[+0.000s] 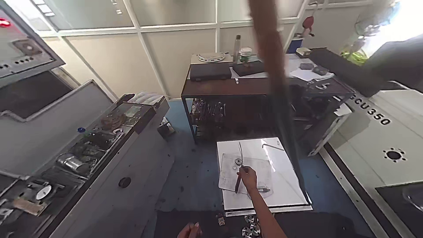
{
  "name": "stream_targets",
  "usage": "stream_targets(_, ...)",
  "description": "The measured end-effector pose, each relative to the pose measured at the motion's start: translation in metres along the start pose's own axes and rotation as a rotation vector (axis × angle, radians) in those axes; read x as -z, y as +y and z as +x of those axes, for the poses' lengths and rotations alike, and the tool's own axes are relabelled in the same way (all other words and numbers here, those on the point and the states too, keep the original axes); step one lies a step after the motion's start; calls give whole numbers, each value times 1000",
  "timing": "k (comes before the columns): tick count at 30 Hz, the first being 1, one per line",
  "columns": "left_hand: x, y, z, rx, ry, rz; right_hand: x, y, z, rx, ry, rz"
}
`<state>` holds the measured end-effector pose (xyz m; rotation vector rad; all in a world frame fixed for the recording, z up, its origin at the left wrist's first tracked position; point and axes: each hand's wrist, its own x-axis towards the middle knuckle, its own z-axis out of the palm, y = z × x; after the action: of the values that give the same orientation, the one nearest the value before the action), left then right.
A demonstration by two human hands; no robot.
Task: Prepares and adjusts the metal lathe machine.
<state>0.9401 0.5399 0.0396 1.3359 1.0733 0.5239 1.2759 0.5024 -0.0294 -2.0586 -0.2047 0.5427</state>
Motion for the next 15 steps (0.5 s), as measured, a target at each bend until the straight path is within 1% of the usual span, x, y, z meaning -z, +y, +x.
stream_targets(1,-7,8,9,-14,-19,23,0,0,-11,95,-47,115)
stream_targets(2,-12,18,17,-26,-45,41,-1,-4,-23,148,-115,206)
stream_targets(4,-16,39,36,-29,-130,69,-4,-24,-53,177,-294,320)
stream_targets(6,-16,61,50,-25,-200,85,-5,-47,-86,199,-508,355)
stream_targets(8,-12,79,56,-41,-207,73,-10,-59,-116,305,-699,355)
stream_targets(10,-4,86,51,-72,-121,-17,-21,-66,-141,472,-813,322)
stream_targets(12,4,85,40,-141,71,-155,-32,-70,-159,603,-846,239)
stream_targets(13,10,83,34,-183,160,-206,-37,-72,-165,646,-857,202)
stream_targets(15,25,76,21,-252,259,-248,-47,-75,-175,682,-905,178)
